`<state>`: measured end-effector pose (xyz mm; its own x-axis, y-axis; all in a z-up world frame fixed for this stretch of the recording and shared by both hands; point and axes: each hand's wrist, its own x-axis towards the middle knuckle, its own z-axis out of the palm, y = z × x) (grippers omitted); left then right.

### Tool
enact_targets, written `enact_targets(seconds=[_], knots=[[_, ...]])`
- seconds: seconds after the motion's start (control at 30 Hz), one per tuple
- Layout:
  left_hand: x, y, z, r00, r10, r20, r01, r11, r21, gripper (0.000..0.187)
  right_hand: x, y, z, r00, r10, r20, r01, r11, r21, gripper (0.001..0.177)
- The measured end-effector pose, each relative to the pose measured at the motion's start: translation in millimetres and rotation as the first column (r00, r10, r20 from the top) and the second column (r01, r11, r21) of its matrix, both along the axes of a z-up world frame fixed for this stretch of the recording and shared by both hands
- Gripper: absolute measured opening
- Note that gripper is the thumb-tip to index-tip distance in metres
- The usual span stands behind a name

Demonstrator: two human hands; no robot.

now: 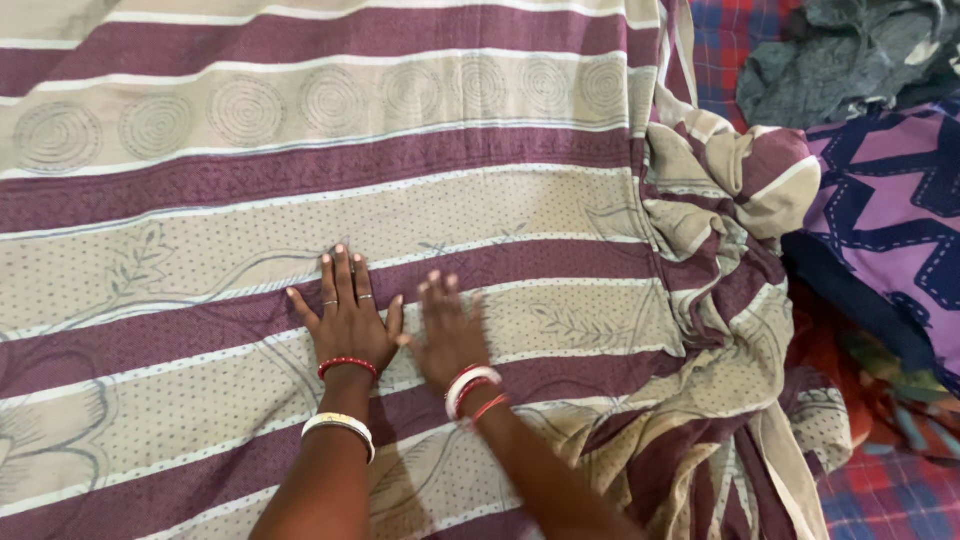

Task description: The person smooths and folds a striped bed sheet on a bed. They repeatedly press down to flatten wrinkles, fold edges, and roll the sheet along the bed frame. The hands remain visible throughout, manipulating the sheet without tools.

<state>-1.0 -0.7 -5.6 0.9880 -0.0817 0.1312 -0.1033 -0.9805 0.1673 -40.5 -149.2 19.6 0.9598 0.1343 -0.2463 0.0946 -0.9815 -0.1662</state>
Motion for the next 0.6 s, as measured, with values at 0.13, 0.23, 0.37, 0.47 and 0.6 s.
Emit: enact_targets(seconds=[0.13,0.23,0.37,0.47,0.6], knots=[[0,-1,7,1.000,0.002,-0.028,-0.002,1.000,-0.028,0.081,9,-103,-8,0.987,-0.136,0.087,0.144,0.985,-0.094,0.085],[1,-1,10,0.999,0.002,-0.032,-0.002,1.000,-0.015,0.081,5,-186,-10,0.938,-0.244,0.247,0.284,0.949,-0.140,0.085],[0,-1,12,0.999,0.005,-0.035,-0.004,1.000,0.002,0.081,-12,-256,-6,0.858,-0.476,0.192,0.491,0.870,-0.043,0.073],[1,-1,12,0.999,0.010,-0.051,-0.009,1.000,0.021,0.081,-5,-238,-13,0.820,-0.494,0.290,0.535,0.841,-0.081,0.074],[1,-1,9,0.999,0.008,-0.042,-0.007,1.000,0.021,0.081,7,-126,-19,0.832,-0.354,0.427,0.335,0.934,0.122,0.088]])
